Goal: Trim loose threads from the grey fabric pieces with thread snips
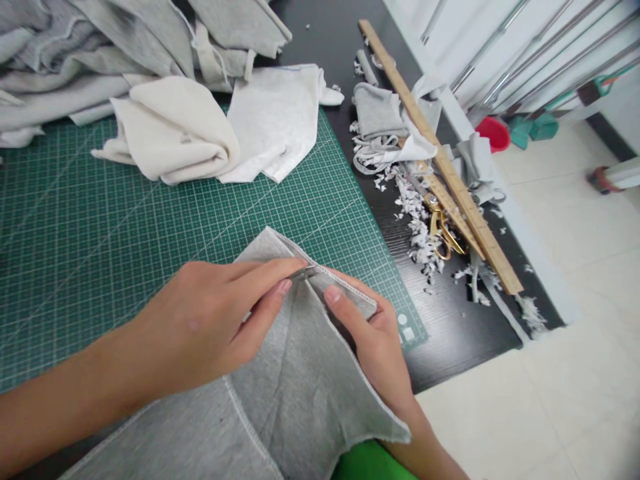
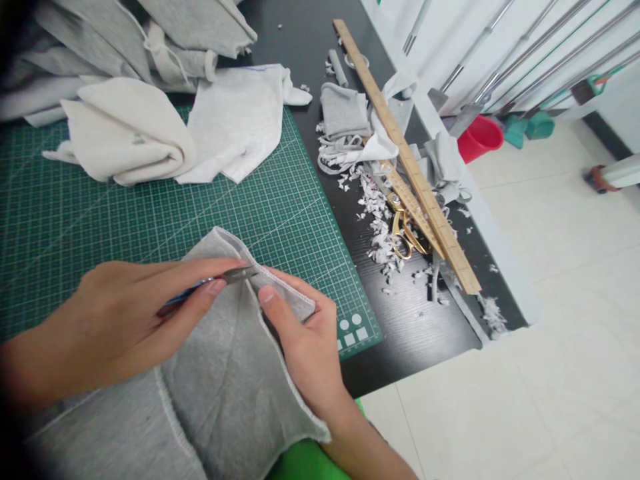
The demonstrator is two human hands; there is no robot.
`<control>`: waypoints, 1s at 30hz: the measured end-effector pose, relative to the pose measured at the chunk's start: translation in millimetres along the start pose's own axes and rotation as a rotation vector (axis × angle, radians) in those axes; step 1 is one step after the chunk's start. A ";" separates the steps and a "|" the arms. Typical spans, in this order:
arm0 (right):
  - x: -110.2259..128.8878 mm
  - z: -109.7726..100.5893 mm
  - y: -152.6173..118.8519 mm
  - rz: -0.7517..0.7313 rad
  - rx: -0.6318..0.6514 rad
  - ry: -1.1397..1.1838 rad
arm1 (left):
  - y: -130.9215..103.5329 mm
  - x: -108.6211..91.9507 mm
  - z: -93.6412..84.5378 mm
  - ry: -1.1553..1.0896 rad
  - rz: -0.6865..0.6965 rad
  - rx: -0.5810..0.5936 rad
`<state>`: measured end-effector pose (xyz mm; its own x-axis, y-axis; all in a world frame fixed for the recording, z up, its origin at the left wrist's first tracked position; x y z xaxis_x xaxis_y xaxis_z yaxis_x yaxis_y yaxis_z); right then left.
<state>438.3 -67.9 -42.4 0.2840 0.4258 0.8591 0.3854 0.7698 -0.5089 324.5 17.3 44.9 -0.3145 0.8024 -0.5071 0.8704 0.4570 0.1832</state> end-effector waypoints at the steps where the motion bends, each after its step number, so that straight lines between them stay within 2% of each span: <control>1: 1.2 0.4 1.0 0.006 0.006 -0.012 | -1.7 -1.3 1.4 0.021 0.013 0.006; 8: 9.4 9.2 14.9 0.018 0.082 -0.101 | -6.5 -3.1 -2.0 0.109 0.007 -0.044; 13: 13.3 3.7 16.6 -0.026 -0.010 -0.184 | -7.0 3.1 -2.0 0.075 -0.025 -0.054; 17: 11.0 -2.8 13.6 0.006 -0.084 -0.241 | -5.5 9.9 -4.4 0.007 -0.058 -0.053; 30: 4.5 -8.7 11.1 0.079 -0.103 -0.273 | -5.7 27.2 7.4 -0.071 -0.129 -0.019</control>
<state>451.5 -61.6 -44.7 0.0756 0.6050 0.7926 0.4629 0.6827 -0.5653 313.8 33.8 23.8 -0.3953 0.7075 -0.5858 0.8168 0.5625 0.1281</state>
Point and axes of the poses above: each hand's wrist, its own y-axis towards the middle knuckle, its own z-axis out of the palm, x = y × z, the point moved 10 cm from there along y, towards the middle knuckle, and after that the axes turned 8 degrees about -y, right-handed, at the moved point
